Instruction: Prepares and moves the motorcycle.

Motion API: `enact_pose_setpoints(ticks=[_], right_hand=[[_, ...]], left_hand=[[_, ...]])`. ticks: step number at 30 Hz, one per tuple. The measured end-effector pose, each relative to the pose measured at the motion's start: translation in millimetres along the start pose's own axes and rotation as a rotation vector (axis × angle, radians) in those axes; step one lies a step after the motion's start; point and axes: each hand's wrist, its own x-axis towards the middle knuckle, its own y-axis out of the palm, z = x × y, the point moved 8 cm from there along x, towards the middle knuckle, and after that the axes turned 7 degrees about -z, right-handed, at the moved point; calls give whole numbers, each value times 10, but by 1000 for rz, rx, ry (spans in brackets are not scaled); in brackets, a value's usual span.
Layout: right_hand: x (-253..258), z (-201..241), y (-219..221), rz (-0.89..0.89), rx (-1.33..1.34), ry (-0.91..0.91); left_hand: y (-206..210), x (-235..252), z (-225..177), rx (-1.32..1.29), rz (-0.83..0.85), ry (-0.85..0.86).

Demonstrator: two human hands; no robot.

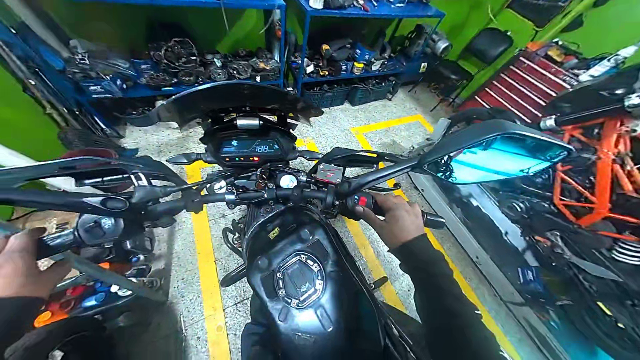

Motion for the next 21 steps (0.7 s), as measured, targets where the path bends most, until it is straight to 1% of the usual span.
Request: enact_pose_setpoints(ticks=[3,4,6,8,12,18,21], right_hand=[[-15,3,-13,4,-15,-9],[-16,4,-16,10,-16,-11],[-14,20,-5,18,-21,-16],[-12,21,4,18,-21,-10],[-13,-7,24,8,-43,-21],[5,-35,47,36,-65,-3],[-2,-36,35,46,-68,12]], left_hand=[[205,239,91,-18,65,8],[296,329,156,21,76,41],[426,458,294,140,46,78],[412,449,284,199,25,63],[346,386,208,189,-41,58],[347,387,208,192,-31,34],[410,416,250,156,-25,51]])
